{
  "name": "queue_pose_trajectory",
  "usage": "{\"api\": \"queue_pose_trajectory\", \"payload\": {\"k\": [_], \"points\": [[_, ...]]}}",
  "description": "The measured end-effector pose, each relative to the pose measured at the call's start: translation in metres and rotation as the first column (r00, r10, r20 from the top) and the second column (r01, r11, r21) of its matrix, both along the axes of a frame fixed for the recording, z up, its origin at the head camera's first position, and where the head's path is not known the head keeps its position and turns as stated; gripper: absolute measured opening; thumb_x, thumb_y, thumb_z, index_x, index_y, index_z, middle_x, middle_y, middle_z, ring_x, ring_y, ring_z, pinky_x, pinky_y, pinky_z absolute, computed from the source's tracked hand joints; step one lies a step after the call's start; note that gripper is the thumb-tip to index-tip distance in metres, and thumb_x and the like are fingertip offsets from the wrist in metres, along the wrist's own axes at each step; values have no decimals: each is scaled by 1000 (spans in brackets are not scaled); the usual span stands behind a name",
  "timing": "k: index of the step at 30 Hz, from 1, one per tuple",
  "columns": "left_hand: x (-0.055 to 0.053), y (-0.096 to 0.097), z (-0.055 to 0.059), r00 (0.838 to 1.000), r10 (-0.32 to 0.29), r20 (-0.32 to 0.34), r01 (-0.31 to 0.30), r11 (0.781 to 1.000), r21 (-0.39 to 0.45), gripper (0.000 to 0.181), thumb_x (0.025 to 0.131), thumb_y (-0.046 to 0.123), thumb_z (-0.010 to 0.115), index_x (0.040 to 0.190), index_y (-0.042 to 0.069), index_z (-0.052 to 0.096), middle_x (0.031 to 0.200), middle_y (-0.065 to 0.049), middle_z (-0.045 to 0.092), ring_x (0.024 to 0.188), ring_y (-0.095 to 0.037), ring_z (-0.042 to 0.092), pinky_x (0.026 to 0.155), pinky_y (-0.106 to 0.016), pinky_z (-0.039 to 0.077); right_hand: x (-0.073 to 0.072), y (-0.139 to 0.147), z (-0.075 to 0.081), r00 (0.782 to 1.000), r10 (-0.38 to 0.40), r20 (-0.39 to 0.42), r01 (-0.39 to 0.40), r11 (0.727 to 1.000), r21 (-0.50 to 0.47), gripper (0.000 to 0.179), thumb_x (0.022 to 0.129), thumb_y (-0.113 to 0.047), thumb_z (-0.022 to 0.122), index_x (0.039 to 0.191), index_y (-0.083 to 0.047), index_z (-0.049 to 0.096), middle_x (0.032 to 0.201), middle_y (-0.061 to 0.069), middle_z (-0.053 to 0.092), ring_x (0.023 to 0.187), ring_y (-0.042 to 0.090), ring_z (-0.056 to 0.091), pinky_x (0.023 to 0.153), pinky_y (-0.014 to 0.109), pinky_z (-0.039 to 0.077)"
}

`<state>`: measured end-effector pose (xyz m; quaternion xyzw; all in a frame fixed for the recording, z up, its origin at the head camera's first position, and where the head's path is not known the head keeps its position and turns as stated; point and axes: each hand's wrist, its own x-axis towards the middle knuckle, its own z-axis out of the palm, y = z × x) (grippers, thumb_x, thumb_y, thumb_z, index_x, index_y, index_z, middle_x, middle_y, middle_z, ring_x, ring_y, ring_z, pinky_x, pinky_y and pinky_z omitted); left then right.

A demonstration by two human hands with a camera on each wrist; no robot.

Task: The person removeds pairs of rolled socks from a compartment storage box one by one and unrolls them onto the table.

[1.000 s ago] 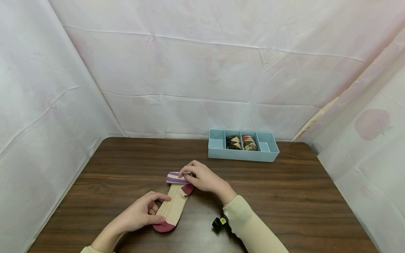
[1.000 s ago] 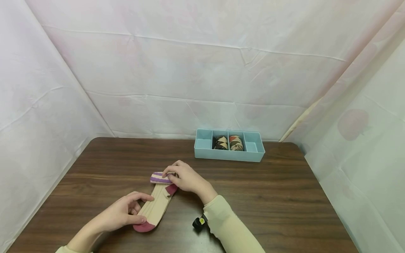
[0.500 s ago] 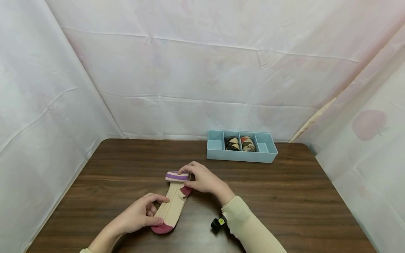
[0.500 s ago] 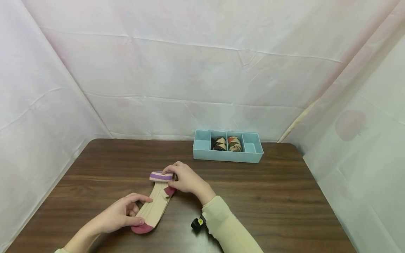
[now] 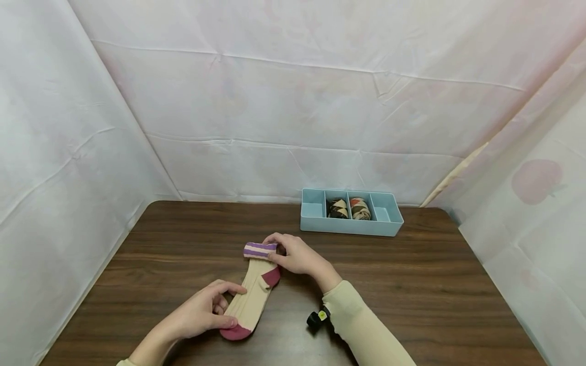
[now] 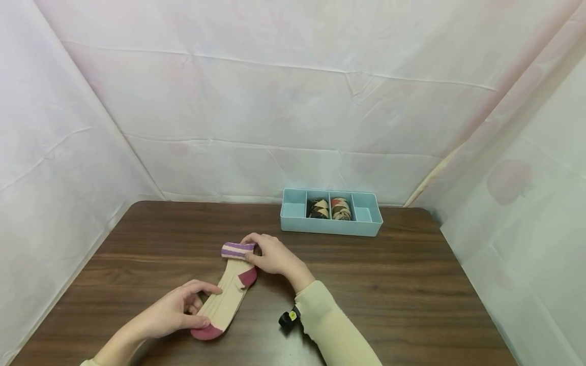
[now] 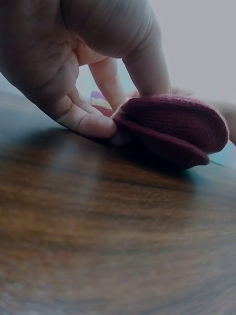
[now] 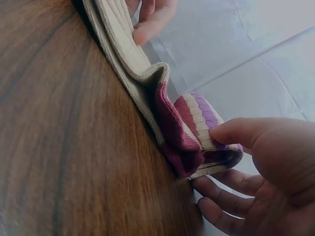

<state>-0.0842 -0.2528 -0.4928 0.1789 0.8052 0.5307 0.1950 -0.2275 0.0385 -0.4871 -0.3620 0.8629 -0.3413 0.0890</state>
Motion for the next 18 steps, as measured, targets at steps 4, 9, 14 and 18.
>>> {"api": "queue_pose_trajectory", "payload": {"k": [4,9,14,18], "points": [[1,1,1,999,-4,-43,2,1000,-31,59,89,17,92,143,13,66,119,-16,55,84,-11,59,70,-24,51,-4,1,1,999,1,-33,-1,1000,4,29,109,-21,68,138,-19,67,110,-1,68,90,14,58,81,33,51],[1,1,1,998,-6,-69,3,999,-48,60,88,18,93,142,14,67,121,-15,56,86,-14,60,73,-25,52,-8,2,0,998,-9,-66,11,1000,28,30,110,-22,68,139,-20,66,115,3,66,99,17,59,87,37,53],[2,2,1,997,0,-72,-4,998,-58,60,88,20,94,141,15,67,123,-15,56,87,-14,60,73,-26,52,-11,2,-3,996,-7,-87,10,1000,29,30,110,-21,68,140,-23,67,129,6,64,117,21,58,100,42,53],[3,3,2,997,-2,-74,-3,998,-65,60,88,20,94,141,16,67,124,-15,55,87,-14,58,73,-25,51,-13,1,-3,994,16,-105,-15,1000,18,27,109,-17,68,135,-24,71,135,5,62,125,22,57,108,45,51]]}}
